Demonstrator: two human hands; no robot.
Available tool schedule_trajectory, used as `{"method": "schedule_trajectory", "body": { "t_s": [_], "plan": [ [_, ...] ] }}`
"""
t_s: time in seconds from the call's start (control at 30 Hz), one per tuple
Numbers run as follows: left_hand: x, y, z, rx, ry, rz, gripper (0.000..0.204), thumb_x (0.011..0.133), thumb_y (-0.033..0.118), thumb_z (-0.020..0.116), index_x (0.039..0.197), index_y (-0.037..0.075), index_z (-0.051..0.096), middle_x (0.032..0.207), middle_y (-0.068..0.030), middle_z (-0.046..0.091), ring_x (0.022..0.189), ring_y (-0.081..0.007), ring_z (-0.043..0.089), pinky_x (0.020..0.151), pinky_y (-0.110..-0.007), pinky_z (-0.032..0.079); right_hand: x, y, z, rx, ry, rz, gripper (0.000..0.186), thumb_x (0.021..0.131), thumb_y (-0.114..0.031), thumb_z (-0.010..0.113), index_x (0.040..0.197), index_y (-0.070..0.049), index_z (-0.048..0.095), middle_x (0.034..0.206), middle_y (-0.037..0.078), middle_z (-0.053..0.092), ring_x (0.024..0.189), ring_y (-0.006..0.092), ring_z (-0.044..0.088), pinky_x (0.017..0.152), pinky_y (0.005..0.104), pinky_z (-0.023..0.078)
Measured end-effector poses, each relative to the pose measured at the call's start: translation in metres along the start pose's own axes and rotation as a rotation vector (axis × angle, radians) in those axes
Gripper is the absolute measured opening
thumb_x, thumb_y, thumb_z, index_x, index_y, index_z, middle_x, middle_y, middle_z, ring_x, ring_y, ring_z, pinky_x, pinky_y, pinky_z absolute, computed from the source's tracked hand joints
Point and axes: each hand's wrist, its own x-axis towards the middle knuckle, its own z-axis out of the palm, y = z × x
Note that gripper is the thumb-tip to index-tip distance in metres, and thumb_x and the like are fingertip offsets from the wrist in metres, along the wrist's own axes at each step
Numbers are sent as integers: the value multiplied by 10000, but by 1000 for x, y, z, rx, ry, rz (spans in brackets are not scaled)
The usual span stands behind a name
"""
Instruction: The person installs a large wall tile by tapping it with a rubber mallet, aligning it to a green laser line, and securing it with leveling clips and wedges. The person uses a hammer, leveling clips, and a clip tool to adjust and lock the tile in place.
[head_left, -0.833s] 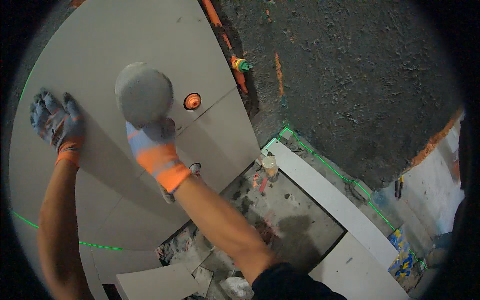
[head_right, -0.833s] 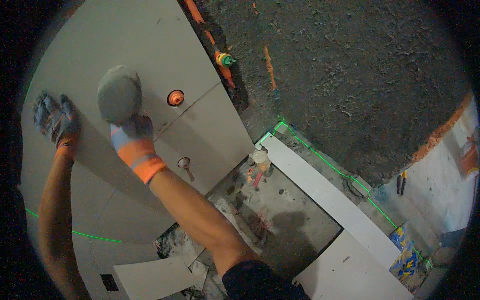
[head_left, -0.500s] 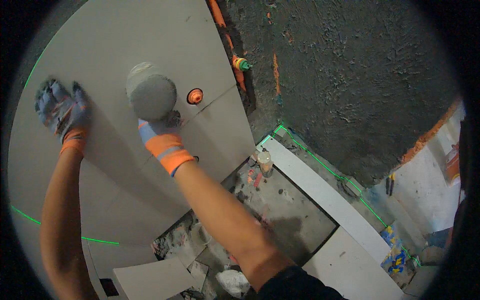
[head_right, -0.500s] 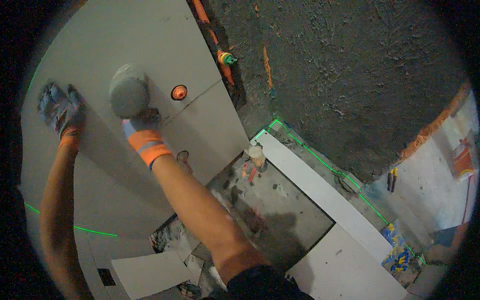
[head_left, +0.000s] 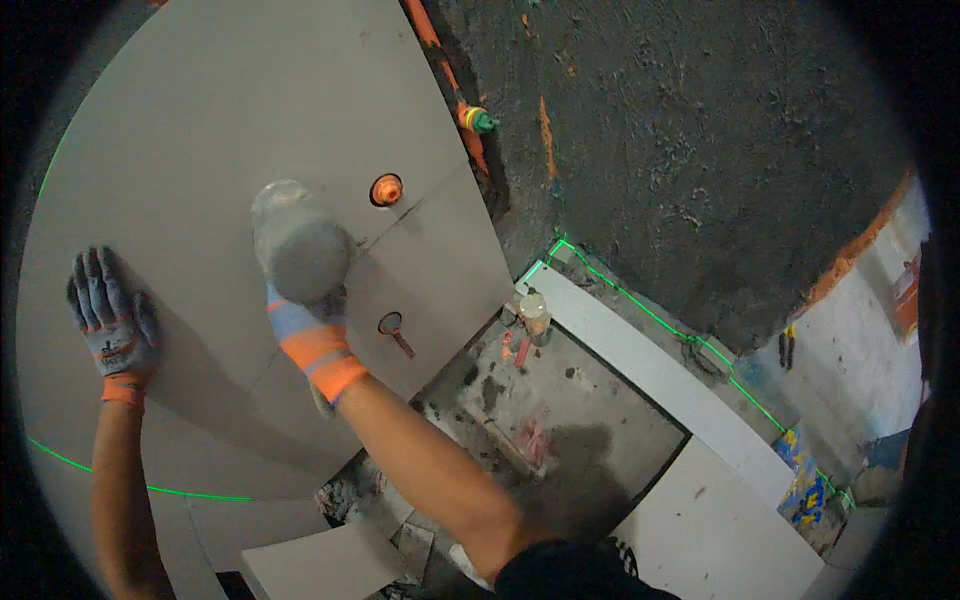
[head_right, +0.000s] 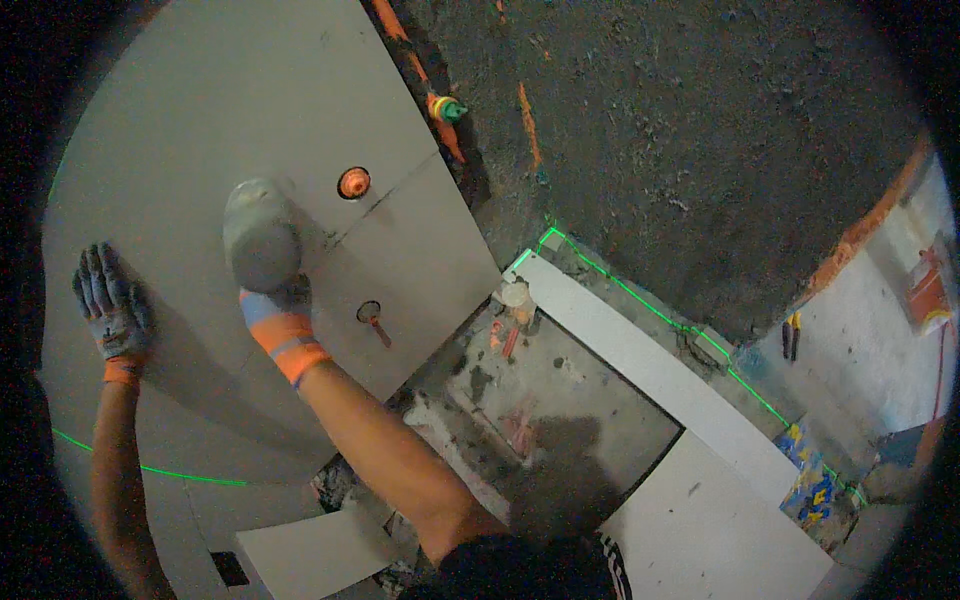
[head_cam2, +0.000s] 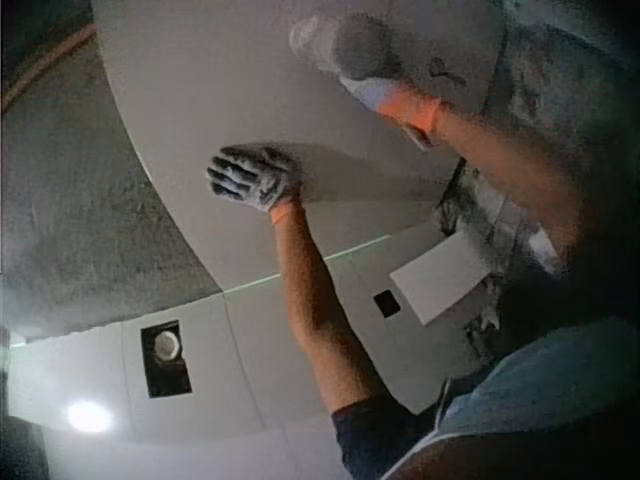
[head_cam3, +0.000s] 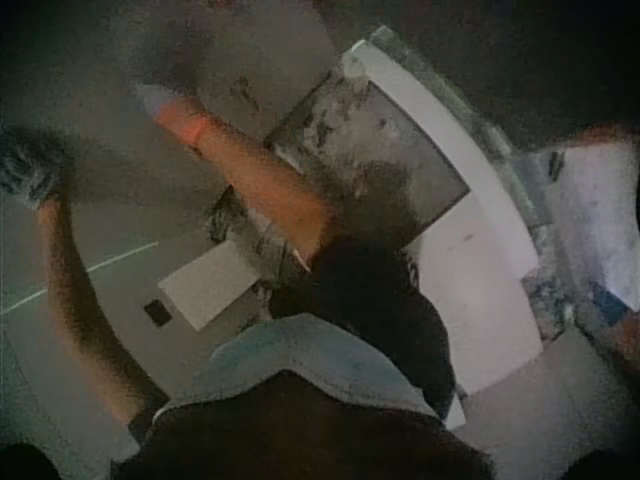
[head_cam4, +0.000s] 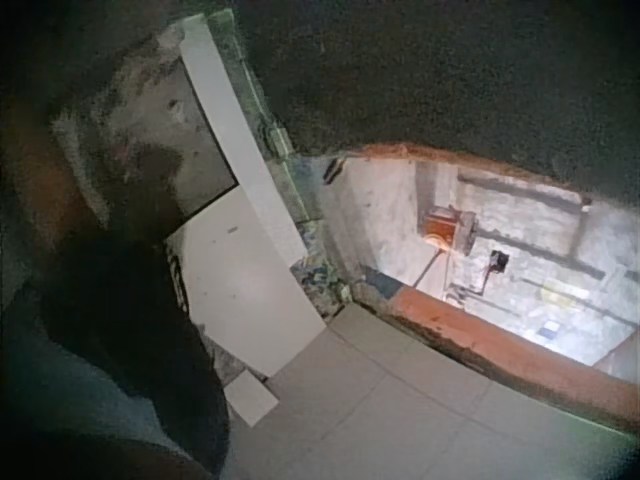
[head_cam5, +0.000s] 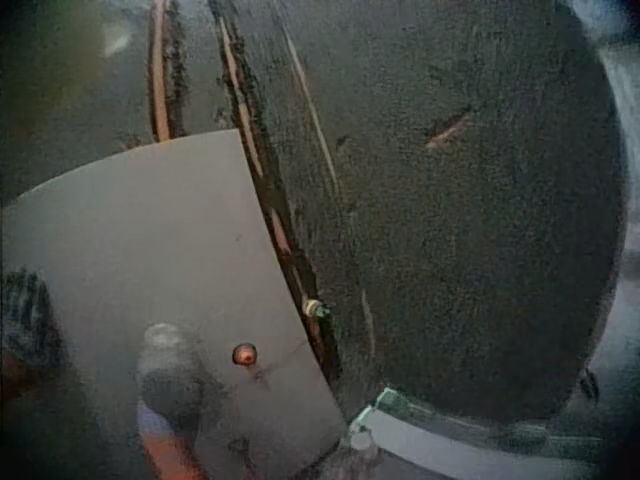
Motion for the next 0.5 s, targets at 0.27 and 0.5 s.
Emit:
{"method": "schedule_trajectory", "body": {
  "t_s": [0.27,0.5],
  "plan": [
    [1,-2,2,24,-12,22,576,756,251,396,1257,-6,275,1293,-182,278,1219,-322,225,1007,-426,148,-15,2,5,881,-586,450,268,828,-189,430,1057,-55,466,1113,65,483,1032,202,441,844,292,363],
    [-3,-1,2,36,-21,5,593,742,259,405,1257,-5,277,1290,-184,279,1219,-322,227,1006,-435,143,-32,3,2,687,-935,152,333,838,-238,347,1094,-78,489,1152,98,466,1092,218,409,936,362,306]
  ]
}}
